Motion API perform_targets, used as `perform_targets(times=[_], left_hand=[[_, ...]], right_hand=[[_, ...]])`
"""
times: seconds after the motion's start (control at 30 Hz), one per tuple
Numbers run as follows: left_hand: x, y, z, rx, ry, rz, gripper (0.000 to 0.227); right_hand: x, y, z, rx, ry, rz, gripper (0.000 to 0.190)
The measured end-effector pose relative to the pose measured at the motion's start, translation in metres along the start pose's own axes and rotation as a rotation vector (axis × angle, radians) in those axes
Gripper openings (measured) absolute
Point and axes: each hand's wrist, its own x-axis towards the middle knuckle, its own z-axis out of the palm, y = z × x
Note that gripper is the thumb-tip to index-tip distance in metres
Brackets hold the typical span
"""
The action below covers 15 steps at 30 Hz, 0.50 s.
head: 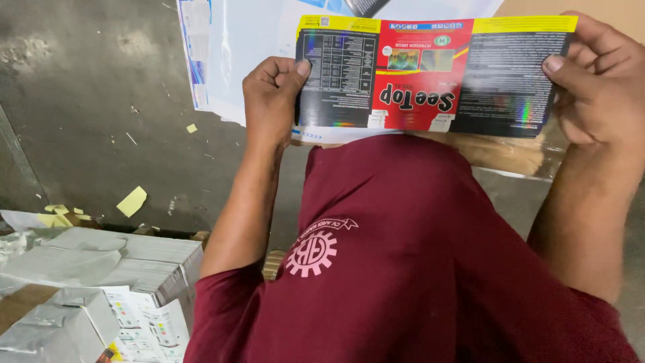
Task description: The person holds a stack of small, colorful rectangular packs and separates them into smaller groups. They place these groups onto a table covered with cardboard and other materials, occasionally picking up and repositioning the stacks.
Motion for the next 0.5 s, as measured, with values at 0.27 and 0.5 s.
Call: perform_targets(times=[0.27, 0.5], left_hand=[[0.007, 0.001, 0.003, -0.023, 0.047, -0.025, 0.030], [-0.012, 0.005, -0.009, 0.490, 0.031, 0.231, 0.034]], right_hand=[[-0.003, -0.019, 0.022, 0.132, 0.075, 0.059, 0.041], [-0.005, 0.024, -0.028, -0.201, 0.066, -0.293, 0.037]])
